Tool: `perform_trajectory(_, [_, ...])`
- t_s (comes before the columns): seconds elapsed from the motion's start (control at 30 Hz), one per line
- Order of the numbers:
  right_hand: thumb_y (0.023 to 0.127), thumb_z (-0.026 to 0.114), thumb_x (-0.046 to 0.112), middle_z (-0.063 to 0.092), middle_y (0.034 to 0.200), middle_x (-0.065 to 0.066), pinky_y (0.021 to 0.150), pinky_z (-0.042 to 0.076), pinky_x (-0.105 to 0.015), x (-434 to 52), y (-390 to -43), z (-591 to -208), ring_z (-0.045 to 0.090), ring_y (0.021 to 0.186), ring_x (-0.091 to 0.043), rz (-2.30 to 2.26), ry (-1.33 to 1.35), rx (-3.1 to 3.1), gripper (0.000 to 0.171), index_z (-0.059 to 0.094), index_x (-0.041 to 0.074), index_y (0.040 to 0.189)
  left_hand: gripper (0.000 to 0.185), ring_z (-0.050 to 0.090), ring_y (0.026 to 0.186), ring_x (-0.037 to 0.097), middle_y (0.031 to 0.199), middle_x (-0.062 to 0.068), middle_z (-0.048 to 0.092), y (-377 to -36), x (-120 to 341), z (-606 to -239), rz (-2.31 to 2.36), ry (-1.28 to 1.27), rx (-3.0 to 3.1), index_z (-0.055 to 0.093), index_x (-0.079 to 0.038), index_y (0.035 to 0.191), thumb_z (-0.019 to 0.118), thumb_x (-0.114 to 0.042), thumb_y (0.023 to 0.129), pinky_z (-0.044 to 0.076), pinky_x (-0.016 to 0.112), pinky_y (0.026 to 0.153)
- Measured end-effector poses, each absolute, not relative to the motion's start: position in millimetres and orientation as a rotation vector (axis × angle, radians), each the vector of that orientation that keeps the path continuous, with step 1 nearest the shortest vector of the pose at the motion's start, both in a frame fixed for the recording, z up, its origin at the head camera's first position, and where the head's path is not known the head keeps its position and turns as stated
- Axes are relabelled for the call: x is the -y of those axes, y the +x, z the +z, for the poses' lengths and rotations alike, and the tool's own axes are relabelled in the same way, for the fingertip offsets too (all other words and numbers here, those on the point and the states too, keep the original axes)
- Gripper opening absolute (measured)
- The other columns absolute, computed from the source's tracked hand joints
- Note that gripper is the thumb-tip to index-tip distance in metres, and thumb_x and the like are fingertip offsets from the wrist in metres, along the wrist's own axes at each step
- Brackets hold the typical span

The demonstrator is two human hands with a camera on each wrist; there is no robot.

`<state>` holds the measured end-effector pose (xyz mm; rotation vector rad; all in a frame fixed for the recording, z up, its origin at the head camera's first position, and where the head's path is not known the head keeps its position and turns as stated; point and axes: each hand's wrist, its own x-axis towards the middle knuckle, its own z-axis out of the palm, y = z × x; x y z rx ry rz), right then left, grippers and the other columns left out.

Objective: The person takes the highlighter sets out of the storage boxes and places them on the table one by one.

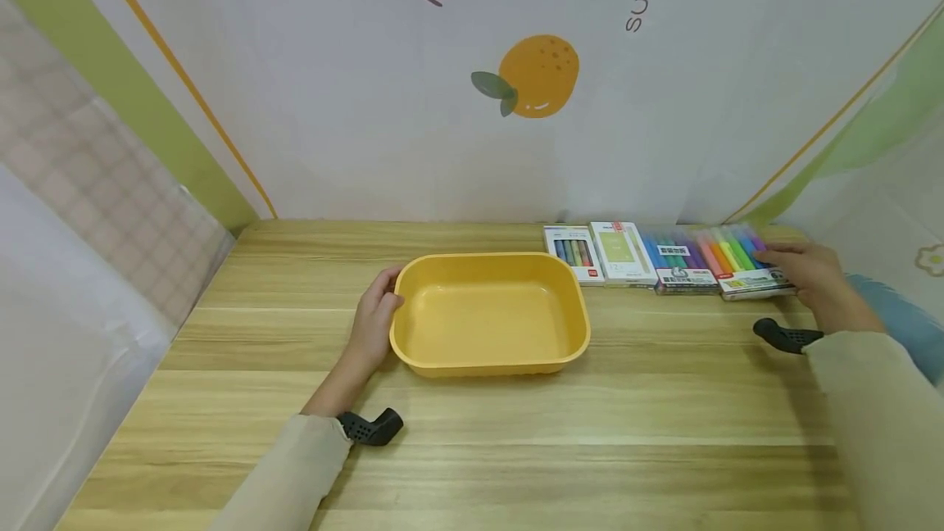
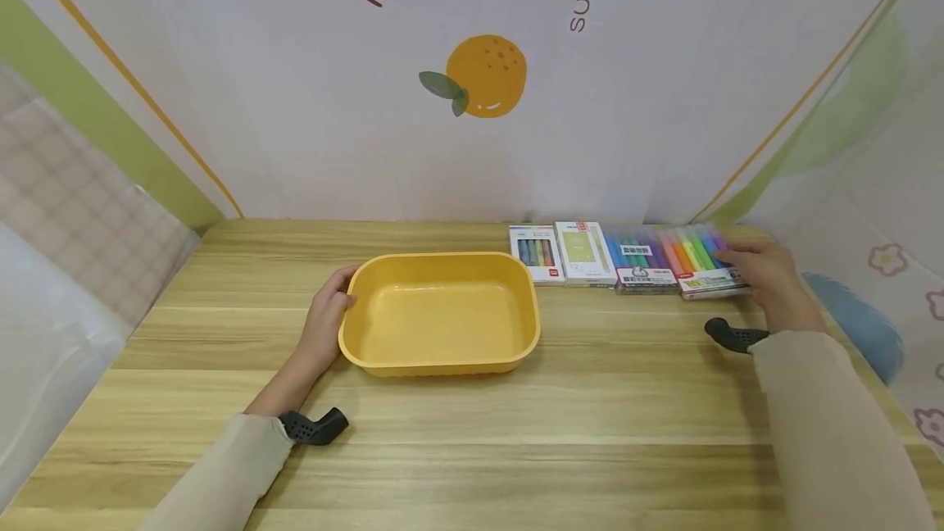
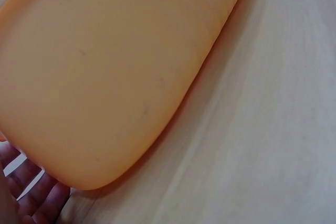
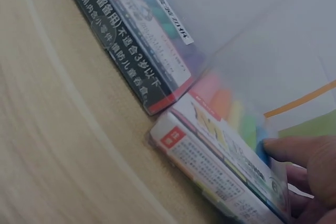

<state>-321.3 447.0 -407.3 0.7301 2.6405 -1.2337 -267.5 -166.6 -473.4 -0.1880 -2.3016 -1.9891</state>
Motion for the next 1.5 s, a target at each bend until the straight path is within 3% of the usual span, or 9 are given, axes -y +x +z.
perform_trajectory(0.2, [0.097,0.053,0.051,0.029,0.150,-0.031,0.075,0.050,-0.026,-445,-320,-409,0.044,0.109,-0.028,-1.196,0.706,-2.695,0.083,0.030,-0.005,0.154,0.049,0.059,0.104,0.020,0.129,0.024,0.059,-267,167,-474,-1.994,-0.198,2.287,0.052,0.001,0.139,0.037,-0.007,0.094,0.051,0.016,0.084])
perform_trajectory(0.33, [0.097,0.054,0.049,0.030,0.150,-0.033,0.068,0.044,-0.020,-443,-318,-410,0.043,0.110,-0.031,-1.141,0.700,-2.758,0.080,0.035,-0.008,0.151,0.049,0.059,0.103,0.020,0.128,0.024,0.058,-268,167,-474,-2.007,-0.201,2.282,0.052,0.001,0.140,0.037,-0.006,0.094,0.051,0.016,0.083])
perform_trajectory(0.5, [0.098,0.053,0.048,0.025,0.156,-0.038,0.076,0.038,-0.026,-438,-313,-409,0.038,0.124,-0.043,-1.057,0.662,-2.838,0.077,0.041,-0.011,0.147,0.049,0.059,0.104,0.022,0.129,0.024,0.058,-269,168,-474,-2.002,-0.194,2.290,0.052,0.001,0.140,0.037,-0.007,0.094,0.051,0.016,0.083])
perform_trajectory(0.57, [0.098,0.052,0.048,0.028,0.154,-0.039,0.080,0.041,-0.032,-436,-311,-410,0.037,0.127,-0.047,-1.017,0.644,-2.863,0.076,0.043,-0.011,0.145,0.049,0.060,0.104,0.022,0.129,0.024,0.058,-269,168,-474,-2.000,-0.200,2.295,0.051,0.001,0.140,0.037,-0.007,0.094,0.051,0.016,0.083])
perform_trajectory(0.77, [0.099,0.052,0.046,0.040,0.146,-0.039,0.088,0.045,-0.049,-433,-310,-414,0.040,0.129,-0.053,-0.890,0.572,-2.941,0.073,0.045,-0.012,0.143,0.049,0.060,0.103,0.022,0.130,0.024,0.059,-268,167,-474,-1.998,-0.198,2.302,0.052,0.001,0.140,0.037,-0.008,0.094,0.051,0.017,0.082])
perform_trajectory(0.97, [0.099,0.051,0.046,0.042,0.144,-0.041,0.098,0.041,-0.060,-429,-309,-413,0.039,0.131,-0.055,-0.879,0.541,-2.957,0.073,0.045,-0.013,0.142,0.050,0.060,0.106,0.027,0.132,0.024,0.059,-268,167,-474,-1.993,-0.193,2.299,0.052,0.001,0.140,0.037,-0.008,0.093,0.050,0.016,0.083])
perform_trajectory(1.23, [0.098,0.056,0.042,0.050,0.137,-0.040,0.086,0.046,-0.053,-419,-306,-410,0.047,0.122,-0.054,-0.798,0.439,-3.042,0.069,0.049,-0.013,0.139,0.049,0.059,0.108,0.028,0.131,0.023,0.059,-265,170,-471,-1.968,-0.166,2.312,0.052,0.000,0.140,0.038,-0.009,0.094,0.050,0.015,0.083])
perform_trajectory(1.5, [0.099,0.057,0.035,0.049,0.132,-0.043,0.089,0.044,-0.066,-408,-294,-401,0.049,0.115,-0.059,-0.630,0.252,-3.131,0.061,0.051,-0.015,0.133,0.050,0.059,0.101,0.018,0.129,0.027,0.057,-265,170,-470,-1.996,-0.243,2.283,0.050,0.005,0.140,0.036,-0.007,0.094,0.051,0.017,0.082])
